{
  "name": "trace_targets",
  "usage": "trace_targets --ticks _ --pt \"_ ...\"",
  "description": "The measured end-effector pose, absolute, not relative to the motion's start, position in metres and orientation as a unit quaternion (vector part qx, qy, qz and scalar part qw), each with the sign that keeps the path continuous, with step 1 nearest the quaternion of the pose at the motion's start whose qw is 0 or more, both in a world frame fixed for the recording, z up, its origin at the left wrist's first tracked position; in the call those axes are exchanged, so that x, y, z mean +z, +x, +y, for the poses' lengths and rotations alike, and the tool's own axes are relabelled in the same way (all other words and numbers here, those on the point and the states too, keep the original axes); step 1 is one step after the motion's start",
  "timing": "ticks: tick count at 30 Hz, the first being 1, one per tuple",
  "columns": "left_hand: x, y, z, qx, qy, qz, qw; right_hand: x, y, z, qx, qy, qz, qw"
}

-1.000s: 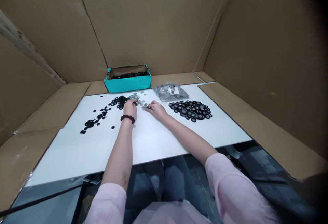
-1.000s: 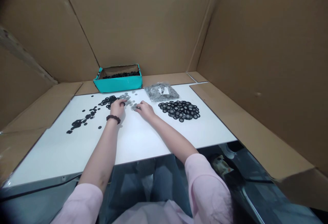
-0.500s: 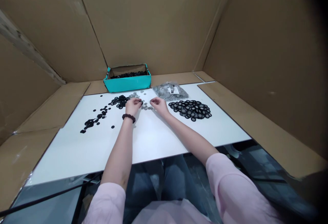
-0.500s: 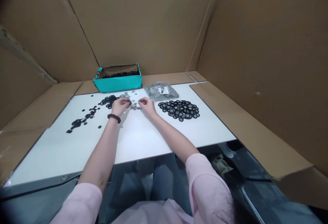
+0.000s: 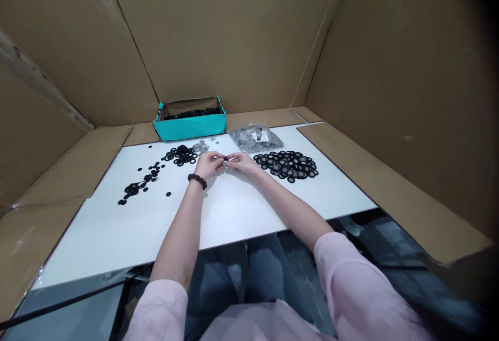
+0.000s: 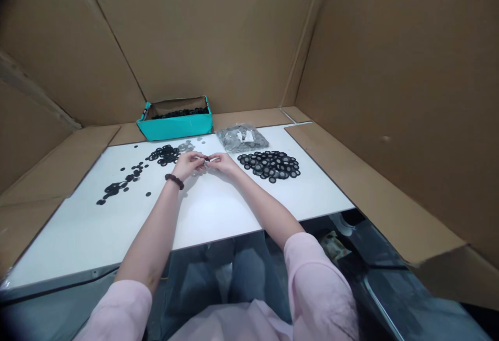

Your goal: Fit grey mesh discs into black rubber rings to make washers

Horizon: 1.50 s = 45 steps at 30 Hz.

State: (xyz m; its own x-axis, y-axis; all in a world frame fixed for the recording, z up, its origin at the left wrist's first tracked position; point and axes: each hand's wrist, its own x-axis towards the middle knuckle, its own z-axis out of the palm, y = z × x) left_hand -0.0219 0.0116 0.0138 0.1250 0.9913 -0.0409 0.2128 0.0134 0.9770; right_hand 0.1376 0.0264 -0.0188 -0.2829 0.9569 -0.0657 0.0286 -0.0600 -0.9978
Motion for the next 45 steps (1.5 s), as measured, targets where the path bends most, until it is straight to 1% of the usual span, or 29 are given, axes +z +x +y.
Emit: trace_targets --ticks 5,9,18,24,30,35,37,42,45 --pt "0.014 -0.022 0.010 0.370 0.591 0.523 0.490 -0.017 0.142 0.026 0.551 -0.441 -0.594 0.388" --pt "0.011 -0.021 0.011 0.367 0.571 0.556 0.480 -0.015 0.139 0.026 0.515 -0.443 -0.617 0.399" --pt "0.013 -0.016 0.009 0.370 0.511 0.598 0.494 -0.012 0.135 0.023 0.491 -0.471 -0.616 0.396" --pt "0.015 -0.009 0.005 0.380 0.507 0.635 0.442 -0.001 0.136 0.018 0.479 -0.487 -0.628 0.373" --pt "0.013 -0.008 0.004 0.382 0.520 0.621 0.446 0.001 0.137 0.017 0.454 -0.497 -0.635 0.380" --pt "0.010 -0.008 0.005 0.381 0.525 0.636 0.417 0.003 0.138 0.017 0.454 -0.503 -0.639 0.364" --pt "0.010 -0.007 0.005 0.384 0.524 0.632 0.422 0.005 0.139 0.017 0.457 -0.500 -0.637 0.367" --pt "0.010 -0.004 0.004 0.370 0.514 0.625 0.456 0.003 0.137 0.016 0.494 -0.501 -0.588 0.399" --pt "0.007 0.001 0.003 0.400 0.508 0.626 0.436 0.001 0.130 0.015 0.542 -0.509 -0.512 0.429"
